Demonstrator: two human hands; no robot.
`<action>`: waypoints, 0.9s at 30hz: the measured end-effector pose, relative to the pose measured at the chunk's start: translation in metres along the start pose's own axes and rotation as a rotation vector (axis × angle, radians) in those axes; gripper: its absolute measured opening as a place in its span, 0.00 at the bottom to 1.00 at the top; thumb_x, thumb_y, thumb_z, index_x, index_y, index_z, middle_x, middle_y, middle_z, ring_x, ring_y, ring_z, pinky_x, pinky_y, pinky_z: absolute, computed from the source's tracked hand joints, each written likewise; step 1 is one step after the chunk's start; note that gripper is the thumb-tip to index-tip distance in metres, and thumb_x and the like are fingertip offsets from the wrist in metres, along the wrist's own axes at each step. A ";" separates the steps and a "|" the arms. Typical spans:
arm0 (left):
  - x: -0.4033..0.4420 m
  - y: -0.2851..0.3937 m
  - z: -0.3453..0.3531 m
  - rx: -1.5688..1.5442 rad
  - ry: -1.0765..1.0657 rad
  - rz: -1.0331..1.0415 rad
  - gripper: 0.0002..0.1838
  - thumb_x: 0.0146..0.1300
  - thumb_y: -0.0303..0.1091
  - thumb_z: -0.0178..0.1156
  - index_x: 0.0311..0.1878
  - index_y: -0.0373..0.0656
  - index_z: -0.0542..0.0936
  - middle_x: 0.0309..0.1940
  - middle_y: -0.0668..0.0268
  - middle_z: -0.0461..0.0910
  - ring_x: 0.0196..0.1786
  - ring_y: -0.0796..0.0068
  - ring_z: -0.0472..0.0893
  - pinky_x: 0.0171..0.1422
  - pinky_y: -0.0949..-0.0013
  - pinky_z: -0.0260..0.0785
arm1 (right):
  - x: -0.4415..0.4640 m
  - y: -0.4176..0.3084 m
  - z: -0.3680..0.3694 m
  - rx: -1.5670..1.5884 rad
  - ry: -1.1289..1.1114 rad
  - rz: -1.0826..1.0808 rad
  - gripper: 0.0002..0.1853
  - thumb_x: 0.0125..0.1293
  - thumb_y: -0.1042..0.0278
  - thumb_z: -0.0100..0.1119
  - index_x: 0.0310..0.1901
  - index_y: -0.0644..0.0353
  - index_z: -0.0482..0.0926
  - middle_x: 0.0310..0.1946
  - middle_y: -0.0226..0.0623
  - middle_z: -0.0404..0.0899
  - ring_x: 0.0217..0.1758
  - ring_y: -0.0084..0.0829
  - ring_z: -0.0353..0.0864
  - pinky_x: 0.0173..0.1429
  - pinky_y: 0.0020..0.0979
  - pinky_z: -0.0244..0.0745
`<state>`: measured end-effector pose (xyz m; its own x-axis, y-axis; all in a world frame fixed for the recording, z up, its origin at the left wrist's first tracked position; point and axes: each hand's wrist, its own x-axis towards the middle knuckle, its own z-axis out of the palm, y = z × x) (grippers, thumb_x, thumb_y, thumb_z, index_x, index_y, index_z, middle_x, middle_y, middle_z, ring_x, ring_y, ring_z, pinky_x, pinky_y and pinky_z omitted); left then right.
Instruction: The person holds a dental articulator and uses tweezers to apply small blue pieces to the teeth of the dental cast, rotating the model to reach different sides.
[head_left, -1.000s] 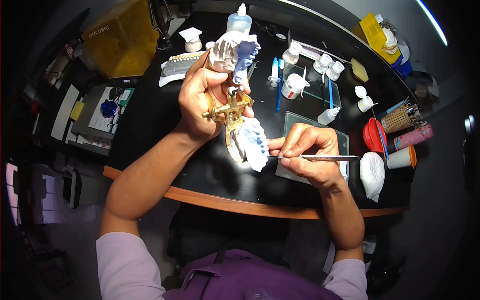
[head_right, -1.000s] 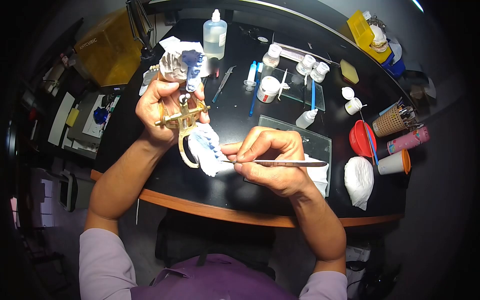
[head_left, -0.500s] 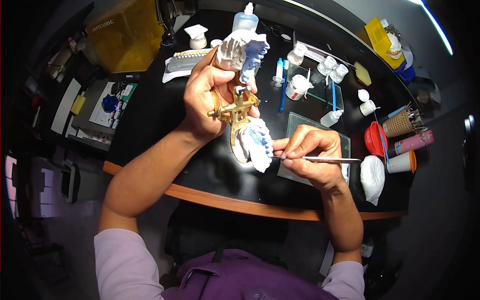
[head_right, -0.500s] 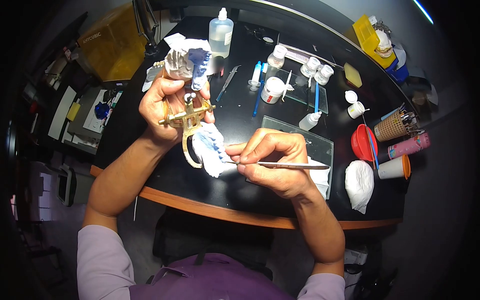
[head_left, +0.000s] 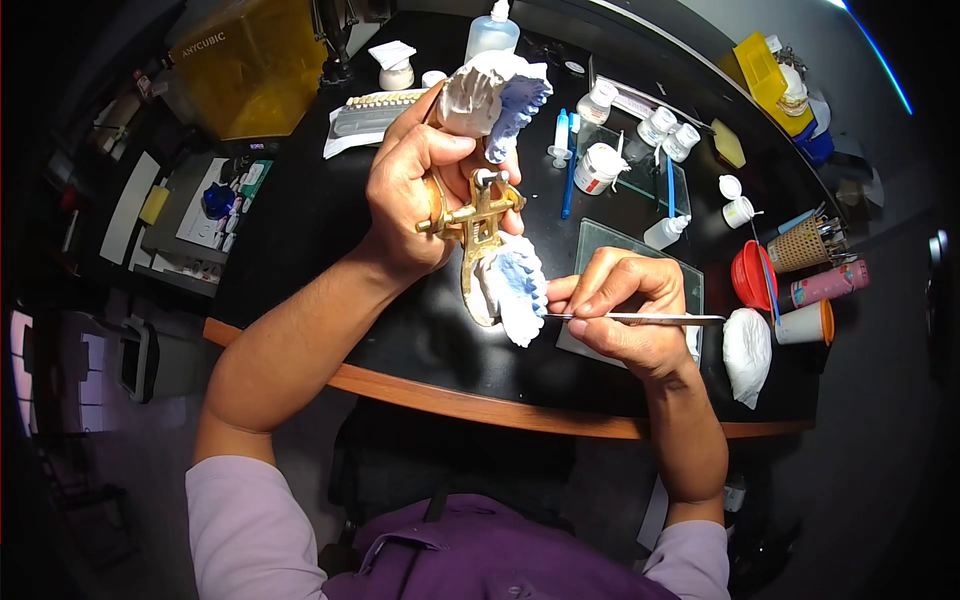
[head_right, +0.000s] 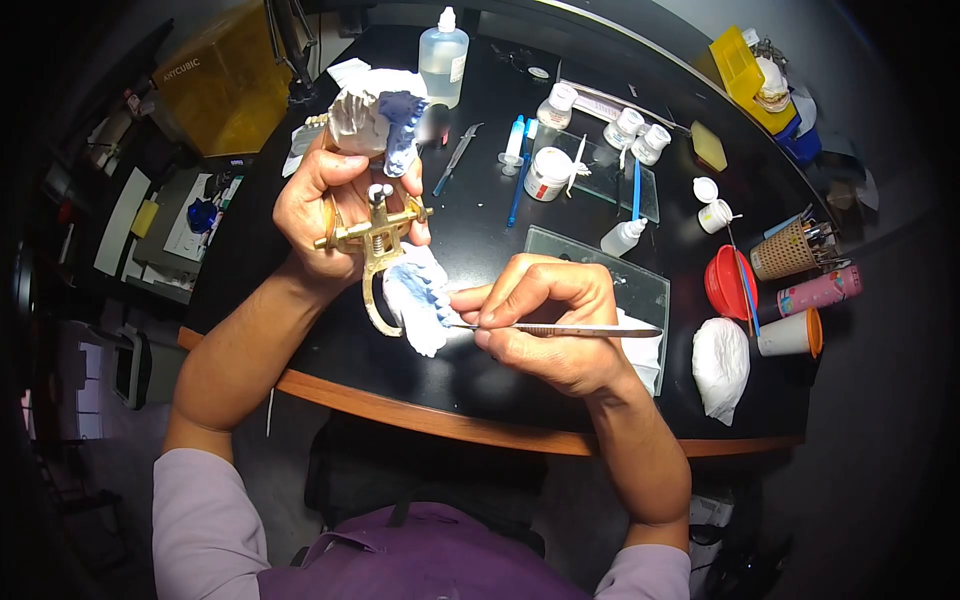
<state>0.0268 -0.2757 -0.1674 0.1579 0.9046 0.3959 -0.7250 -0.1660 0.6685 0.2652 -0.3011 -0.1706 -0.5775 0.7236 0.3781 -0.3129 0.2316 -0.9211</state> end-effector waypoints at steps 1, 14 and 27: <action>0.000 0.000 0.000 0.006 -0.002 0.001 0.22 0.67 0.32 0.38 0.61 0.33 0.68 0.36 0.51 0.79 0.30 0.61 0.84 0.34 0.60 0.84 | 0.000 0.000 0.000 0.000 0.000 0.001 0.07 0.54 0.87 0.71 0.30 0.64 0.83 0.32 0.41 0.84 0.45 0.42 0.89 0.57 0.43 0.84; -0.001 0.002 0.003 0.027 0.000 -0.001 0.22 0.67 0.33 0.39 0.60 0.34 0.68 0.36 0.51 0.79 0.31 0.62 0.84 0.34 0.61 0.84 | 0.000 0.000 0.000 -0.023 -0.015 0.000 0.07 0.54 0.86 0.71 0.30 0.64 0.83 0.30 0.41 0.84 0.45 0.42 0.89 0.56 0.43 0.85; -0.001 0.003 0.003 0.036 -0.006 -0.003 0.22 0.68 0.33 0.38 0.61 0.34 0.67 0.37 0.51 0.78 0.32 0.62 0.84 0.34 0.61 0.84 | 0.000 0.000 0.002 0.023 -0.001 0.015 0.07 0.54 0.86 0.71 0.30 0.64 0.82 0.31 0.42 0.83 0.44 0.40 0.89 0.57 0.45 0.85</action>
<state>0.0267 -0.2782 -0.1639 0.1641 0.9029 0.3973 -0.7000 -0.1771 0.6918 0.2636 -0.3028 -0.1700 -0.5828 0.7263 0.3645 -0.3218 0.2056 -0.9242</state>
